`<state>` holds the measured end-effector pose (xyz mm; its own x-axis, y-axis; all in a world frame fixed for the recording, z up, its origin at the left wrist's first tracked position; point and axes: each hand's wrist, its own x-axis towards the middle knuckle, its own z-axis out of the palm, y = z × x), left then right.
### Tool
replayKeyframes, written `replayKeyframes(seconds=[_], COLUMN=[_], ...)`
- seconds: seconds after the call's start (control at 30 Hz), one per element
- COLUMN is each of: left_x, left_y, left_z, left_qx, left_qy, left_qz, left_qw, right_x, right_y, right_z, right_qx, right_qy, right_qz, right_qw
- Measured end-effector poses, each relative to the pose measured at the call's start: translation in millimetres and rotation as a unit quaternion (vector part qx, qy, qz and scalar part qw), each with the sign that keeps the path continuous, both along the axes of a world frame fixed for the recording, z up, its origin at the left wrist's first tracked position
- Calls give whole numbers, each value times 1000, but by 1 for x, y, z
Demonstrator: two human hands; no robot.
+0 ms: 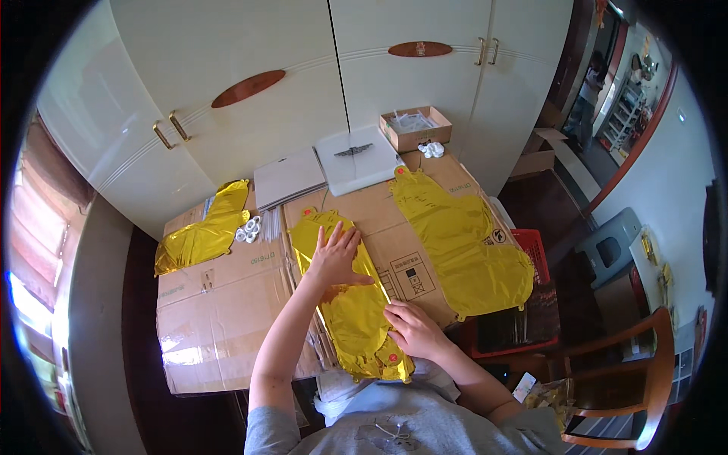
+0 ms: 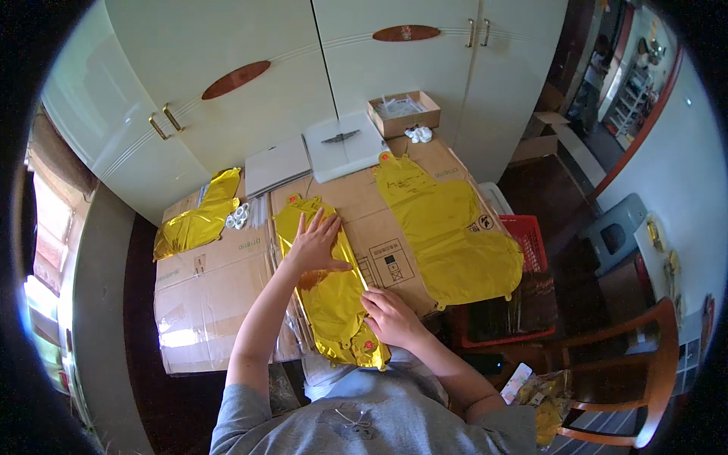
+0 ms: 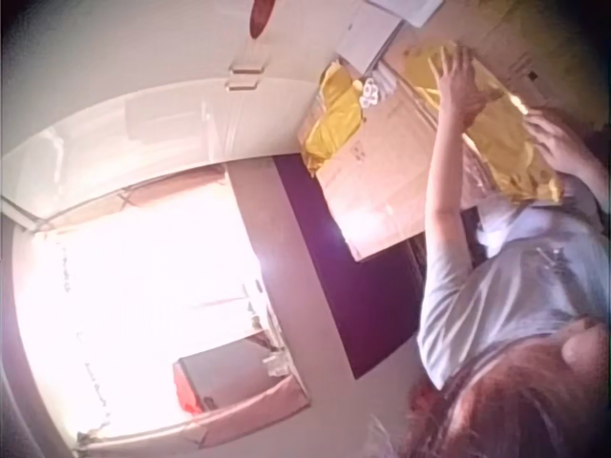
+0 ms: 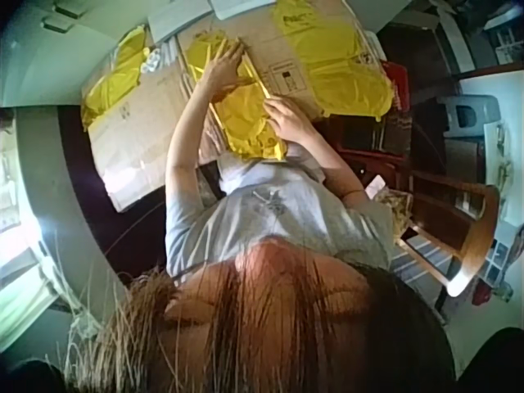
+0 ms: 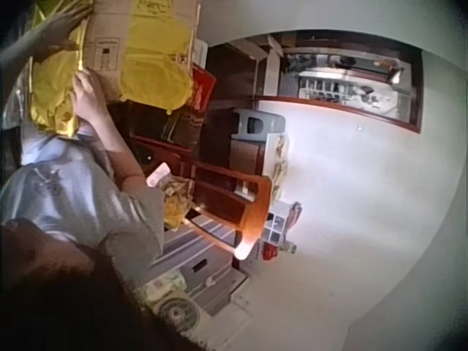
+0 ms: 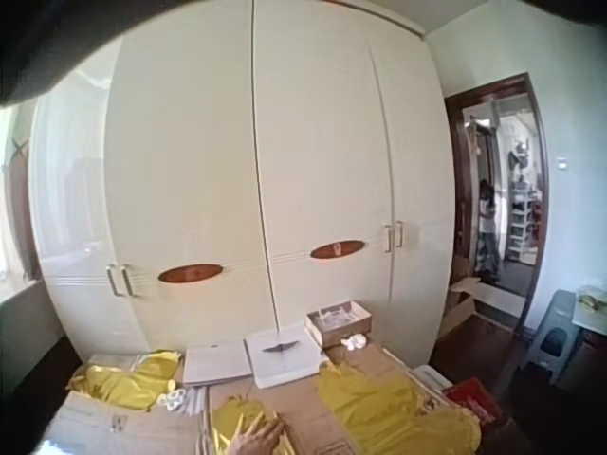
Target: Folding gold-colored foil sheets and inserting them into white paper folders.
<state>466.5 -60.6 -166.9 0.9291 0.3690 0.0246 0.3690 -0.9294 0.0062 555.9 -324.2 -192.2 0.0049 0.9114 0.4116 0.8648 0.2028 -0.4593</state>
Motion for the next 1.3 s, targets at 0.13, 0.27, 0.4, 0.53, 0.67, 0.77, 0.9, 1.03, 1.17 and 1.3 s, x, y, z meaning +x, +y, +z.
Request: replayKeyframes(seconds=[0.13,0.27,0.4,0.53,0.67,0.77,0.9,1.03,1.17,1.3], left_x=[4,1,-4,-5,-3,-1,7,9,8,12], left_y=[2,1,0,5,9,7,1,-2,-1,-2], left_z=[-1,-7,-9,-18,-18,-9,4,4,-8,-8], left_qx=[19,44,49,35,9,19,25,29,27,20], left_qy=[5,-8,-26,-33,-30,-13,47,64,57,59], left_qz=[9,13,3,3,4,1,16,25,28,22], left_qw=[1000,999,998,999,999,1000,998,997,998,998], right_x=[0,0,0,0,0,0,1,2,15,55], right_y=[0,0,0,0,0,-1,0,1,9,57], right_z=[0,2,1,0,0,-1,-2,1,12,1], right_qx=[2,1,-6,-11,-6,-4,-4,-11,-43,0], right_qy=[5,8,5,5,3,1,7,-10,-21,-102], right_qz=[0,0,-5,-7,-3,-5,-4,5,40,35], right_qw=[1000,1000,1000,1000,1000,1000,1000,1000,998,994])
